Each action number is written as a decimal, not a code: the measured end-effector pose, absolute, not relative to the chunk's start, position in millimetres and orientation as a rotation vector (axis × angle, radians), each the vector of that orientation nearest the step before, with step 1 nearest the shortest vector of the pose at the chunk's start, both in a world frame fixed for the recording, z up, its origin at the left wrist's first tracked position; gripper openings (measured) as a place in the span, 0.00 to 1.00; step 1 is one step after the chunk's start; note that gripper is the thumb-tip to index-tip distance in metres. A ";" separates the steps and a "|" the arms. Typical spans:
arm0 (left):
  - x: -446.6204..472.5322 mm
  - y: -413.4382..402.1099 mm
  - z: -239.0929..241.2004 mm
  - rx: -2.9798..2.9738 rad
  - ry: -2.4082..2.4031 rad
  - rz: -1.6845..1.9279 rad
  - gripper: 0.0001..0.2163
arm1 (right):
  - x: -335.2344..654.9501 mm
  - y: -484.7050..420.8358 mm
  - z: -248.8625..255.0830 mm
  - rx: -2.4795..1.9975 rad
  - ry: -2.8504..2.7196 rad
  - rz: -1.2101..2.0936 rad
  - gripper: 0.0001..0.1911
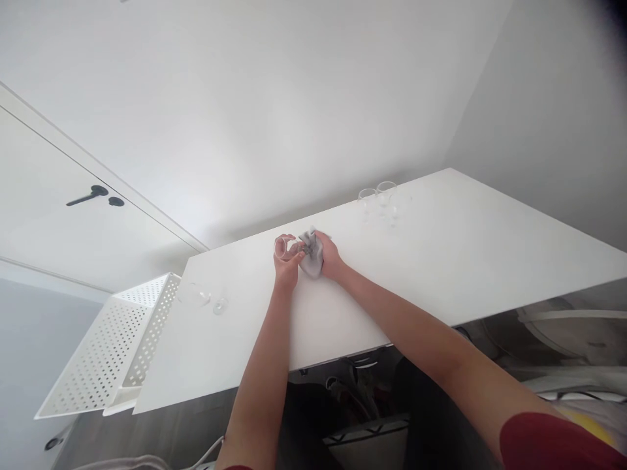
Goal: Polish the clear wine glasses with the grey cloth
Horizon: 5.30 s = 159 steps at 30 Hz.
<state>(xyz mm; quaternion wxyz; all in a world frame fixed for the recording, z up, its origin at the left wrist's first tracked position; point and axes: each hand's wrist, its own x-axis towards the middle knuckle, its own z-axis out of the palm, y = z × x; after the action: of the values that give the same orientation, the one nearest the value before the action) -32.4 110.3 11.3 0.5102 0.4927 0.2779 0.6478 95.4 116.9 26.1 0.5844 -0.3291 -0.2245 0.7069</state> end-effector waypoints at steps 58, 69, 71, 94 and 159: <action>-43.6 117.0 5.3 0.766 0.512 1.826 0.29 | 127.5 122.1 18.8 -1.451 -1.613 0.459 0.05; -29.8 113.3 11.9 0.938 0.824 1.882 0.26 | 104.3 94.6 32.5 -1.304 -2.537 0.344 0.26; -28.5 112.9 10.3 0.942 0.901 1.894 0.25 | 97.0 89.8 32.7 -1.369 -2.551 0.334 0.25; -26.3 121.9 -4.4 1.198 1.049 1.626 0.33 | 82.0 74.0 22.2 -1.622 -2.562 0.331 0.24; -31.6 97.9 -7.5 0.893 0.610 0.659 0.34 | 251.4 62.6 8.5 -2.241 -2.004 0.143 0.27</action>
<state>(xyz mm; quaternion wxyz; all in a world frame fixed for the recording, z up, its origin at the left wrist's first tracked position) -31.6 97.9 -7.5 0.8062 0.4172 0.2852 0.3077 251.4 62.6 8.5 0.0657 -0.7429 -0.6645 0.0474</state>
